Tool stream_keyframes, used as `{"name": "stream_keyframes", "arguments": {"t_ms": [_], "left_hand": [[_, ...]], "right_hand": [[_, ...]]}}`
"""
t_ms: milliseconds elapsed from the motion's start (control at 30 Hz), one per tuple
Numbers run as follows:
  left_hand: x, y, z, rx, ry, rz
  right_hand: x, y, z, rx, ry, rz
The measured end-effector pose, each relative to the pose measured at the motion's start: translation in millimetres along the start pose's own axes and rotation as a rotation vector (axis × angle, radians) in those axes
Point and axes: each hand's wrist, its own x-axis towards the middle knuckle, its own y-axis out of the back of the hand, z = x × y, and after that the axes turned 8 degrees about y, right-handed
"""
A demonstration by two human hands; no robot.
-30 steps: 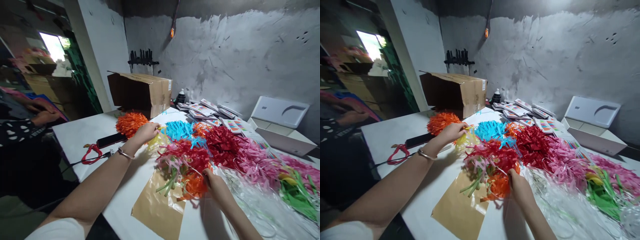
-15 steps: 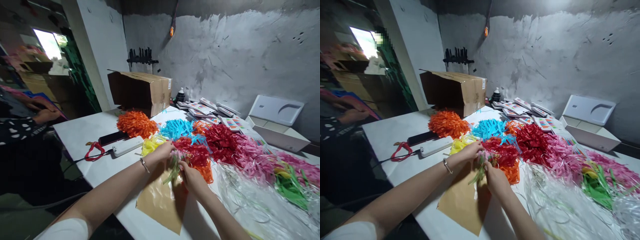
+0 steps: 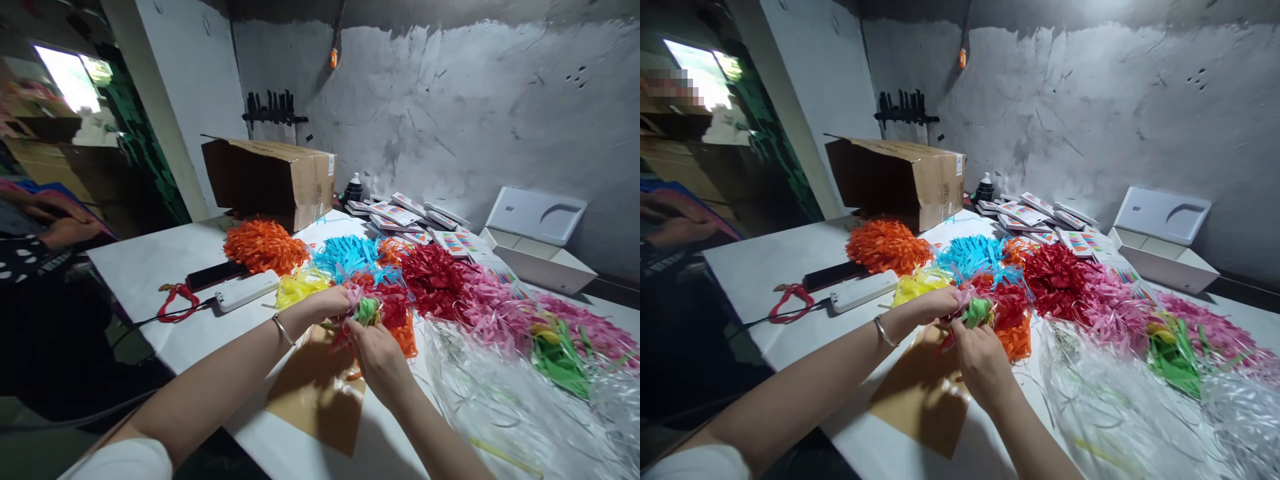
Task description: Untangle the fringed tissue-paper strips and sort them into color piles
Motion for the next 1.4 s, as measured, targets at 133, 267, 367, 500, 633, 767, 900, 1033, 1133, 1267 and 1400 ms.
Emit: {"name": "stream_keyframes", "arguments": {"t_ms": [133, 267, 367, 500, 633, 767, 900, 1033, 1133, 1267, 1400], "left_hand": [[-1.9, -0.2, -1.4, -0.02, 0.036, -0.012], [-3.0, 11.9, -11.8, -0.04, 0.02, 0.011], [-2.1, 24.8, -21.1, -0.063, -0.015, 0.056], [0.1, 34.3, -27.9, -0.08, -0.068, 0.118], [2.1, 29.9, -27.1, -0.046, -0.104, 0.179], [0.1, 24.1, -19.5, 0.04, -0.143, 0.268], [-15.3, 25.1, -11.3, 0.16, -0.211, 0.36], [-50.3, 27.0, -9.1, 0.293, -0.235, 0.46], [-87.3, 21.3, -10.0, 0.358, -0.259, 0.586], [-132.8, -17.5, -8.7, 0.252, -0.612, 0.529], [-150.5, -83.3, -1.6, 0.024, -0.818, 0.231]], "right_hand": [[10.3, -5.9, 2.9, 0.073, -0.076, 0.065], [5.1, 12.0, -1.0, 0.231, -0.256, 0.183], [-5.9, 32.9, 0.0, 0.333, -0.419, 0.265], [-23.7, 52.9, 11.0, 0.347, -0.561, 0.31], [-38.7, 59.5, 11.2, 0.308, -0.553, 0.175], [-46.6, 57.6, -3.7, 0.26, -0.382, -0.122], [-52.5, 41.5, -7.4, 0.169, -0.253, -0.337], [-57.8, 25.3, -0.4, 0.142, -0.28, -0.389], [-58.4, 38.2, -5.2, 0.187, -0.355, -0.346], [-55.2, 77.5, -34.7, 0.428, -0.525, -0.241], [-61.7, 94.3, -70.7, 0.947, -0.838, -0.087]]}}
